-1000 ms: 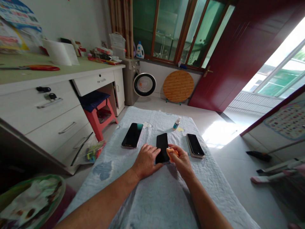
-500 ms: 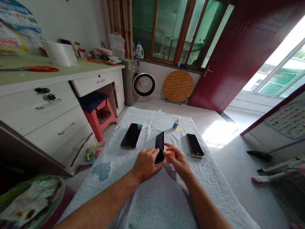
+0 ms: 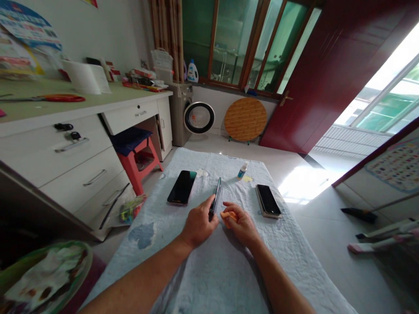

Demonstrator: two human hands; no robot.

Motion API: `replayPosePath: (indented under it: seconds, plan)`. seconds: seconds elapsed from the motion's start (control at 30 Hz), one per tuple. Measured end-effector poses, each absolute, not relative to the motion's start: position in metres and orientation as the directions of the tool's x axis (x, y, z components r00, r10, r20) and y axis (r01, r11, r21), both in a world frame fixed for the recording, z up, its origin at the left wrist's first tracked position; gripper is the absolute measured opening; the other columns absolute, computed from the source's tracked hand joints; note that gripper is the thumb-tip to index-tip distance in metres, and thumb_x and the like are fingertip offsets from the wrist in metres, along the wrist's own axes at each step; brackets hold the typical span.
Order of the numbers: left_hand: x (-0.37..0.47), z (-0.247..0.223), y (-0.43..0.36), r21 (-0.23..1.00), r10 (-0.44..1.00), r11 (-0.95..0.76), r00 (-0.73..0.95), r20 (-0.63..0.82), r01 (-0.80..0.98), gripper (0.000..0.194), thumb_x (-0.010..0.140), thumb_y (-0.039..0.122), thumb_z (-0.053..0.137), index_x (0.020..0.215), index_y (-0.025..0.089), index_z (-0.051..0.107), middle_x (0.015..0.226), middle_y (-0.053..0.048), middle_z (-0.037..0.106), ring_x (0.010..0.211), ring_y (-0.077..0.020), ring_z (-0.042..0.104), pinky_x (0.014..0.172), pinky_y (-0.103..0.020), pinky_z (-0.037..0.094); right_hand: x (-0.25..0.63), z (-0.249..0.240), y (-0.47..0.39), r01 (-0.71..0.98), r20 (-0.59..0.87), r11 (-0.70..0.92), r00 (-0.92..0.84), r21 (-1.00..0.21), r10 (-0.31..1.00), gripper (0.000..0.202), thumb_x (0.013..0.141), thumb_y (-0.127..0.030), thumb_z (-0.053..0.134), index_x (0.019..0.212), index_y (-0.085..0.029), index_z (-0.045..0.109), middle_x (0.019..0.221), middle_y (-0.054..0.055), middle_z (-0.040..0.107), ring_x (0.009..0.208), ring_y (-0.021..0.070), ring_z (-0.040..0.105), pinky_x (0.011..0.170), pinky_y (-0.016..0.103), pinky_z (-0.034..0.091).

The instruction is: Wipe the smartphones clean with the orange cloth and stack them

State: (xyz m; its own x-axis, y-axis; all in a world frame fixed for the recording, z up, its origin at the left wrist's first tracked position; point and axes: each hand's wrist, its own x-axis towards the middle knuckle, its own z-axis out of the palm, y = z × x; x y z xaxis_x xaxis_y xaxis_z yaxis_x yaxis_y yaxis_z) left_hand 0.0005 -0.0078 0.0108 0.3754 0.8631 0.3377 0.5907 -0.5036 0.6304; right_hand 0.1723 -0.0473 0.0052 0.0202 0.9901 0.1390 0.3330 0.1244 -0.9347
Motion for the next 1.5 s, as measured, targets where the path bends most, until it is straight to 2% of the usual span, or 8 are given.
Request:
replayPosePath:
  seconds: [0.17,0.27,0.4,0.6,0.7,1.17,1.33,1.5]
  plan:
    - [0.002,0.011,-0.006,0.83,0.914,-0.351,0.352,0.203,0.434,0.062,0.079,0.02,0.053,0.139,0.016,0.039,0.096,-0.006,0.071,0.081,-0.0195,0.067,0.077,-0.031,0.053,0.176,-0.002,-0.045,0.394,0.179,0.159,0.014,-0.905,0.984,0.014,0.082,-0.027,0.057,0.091,-0.02,0.065,0.126,0.01,0.061,0.097,0.0191,0.064,0.077,0.03,0.052]
    - [0.004,0.006,-0.007,0.863,0.911,-0.312,0.383,0.153,0.397,0.065,0.079,0.021,0.056,0.141,0.015,0.036,0.098,-0.006,0.07,0.085,-0.0197,0.067,0.08,-0.032,0.053,0.18,-0.006,-0.044,0.449,0.246,0.211,0.02,-0.868,0.969,0.014,0.081,-0.022,0.056,0.092,-0.021,0.066,0.122,0.009,0.063,0.099,0.0197,0.064,0.084,0.033,0.051]
    - [0.005,0.002,-0.008,0.8,0.899,-0.369,0.4,0.178,0.473,0.069,0.071,0.024,0.068,0.135,0.019,0.043,0.115,-0.009,0.064,0.105,-0.0243,0.062,0.093,-0.038,0.048,0.182,-0.004,-0.043,0.539,0.285,0.234,0.012,-0.809,0.958,0.014,0.082,-0.023,0.056,0.091,-0.022,0.067,0.114,0.007,0.067,0.098,0.0196,0.064,0.088,0.034,0.049]
    - [0.001,0.006,-0.005,0.678,0.901,-0.393,0.407,0.15,0.621,0.073,0.061,0.032,0.081,0.126,0.019,0.05,0.089,-0.004,0.066,0.094,-0.0269,0.062,0.082,-0.037,0.048,0.18,0.001,-0.044,0.618,0.275,0.219,-0.004,-0.755,0.961,0.015,0.084,-0.024,0.057,0.093,-0.022,0.068,0.111,0.006,0.069,0.101,0.0207,0.063,0.09,0.035,0.047]
    - [0.001,0.004,-0.004,0.62,0.898,-0.408,0.418,0.139,0.67,0.076,0.059,0.038,0.083,0.125,0.016,0.051,0.091,-0.007,0.067,0.096,-0.0286,0.061,0.081,-0.036,0.048,0.18,0.001,-0.044,0.638,0.276,0.216,-0.006,-0.739,0.961,0.014,0.084,-0.023,0.057,0.092,-0.022,0.068,0.111,0.006,0.069,0.102,0.0209,0.063,0.09,0.036,0.047]
    - [0.004,0.008,-0.011,0.361,0.858,-0.509,0.493,0.141,0.782,0.06,0.071,0.063,0.067,0.11,0.019,0.055,0.095,-0.009,0.069,0.093,-0.0309,0.061,0.08,-0.038,0.044,0.182,-0.005,-0.042,0.672,0.303,0.248,-0.037,-0.698,0.952,0.018,0.081,-0.014,0.056,0.092,-0.022,0.067,0.112,0.005,0.068,0.103,0.0197,0.062,0.092,0.034,0.045]
    - [0.004,0.011,-0.012,0.338,0.849,-0.526,0.505,0.155,0.78,0.063,0.073,0.069,0.06,0.11,0.018,0.056,0.096,-0.011,0.068,0.096,-0.0319,0.058,0.083,-0.04,0.042,0.184,-0.004,-0.043,0.651,0.331,0.269,-0.029,-0.71,0.943,0.02,0.083,-0.015,0.054,0.094,-0.022,0.069,0.114,0.006,0.063,0.1,0.0177,0.061,0.088,0.03,0.046]
    - [0.002,0.009,-0.007,0.349,0.825,-0.564,0.529,0.199,0.748,0.067,0.073,0.073,0.058,0.11,0.017,0.058,0.103,-0.012,0.064,0.1,-0.0319,0.056,0.087,-0.042,0.042,0.185,0.001,-0.046,0.678,0.36,0.301,-0.057,-0.671,0.931,0.023,0.082,-0.012,0.053,0.092,-0.023,0.071,0.094,0.004,0.058,0.089,0.016,0.057,0.081,0.027,0.045]
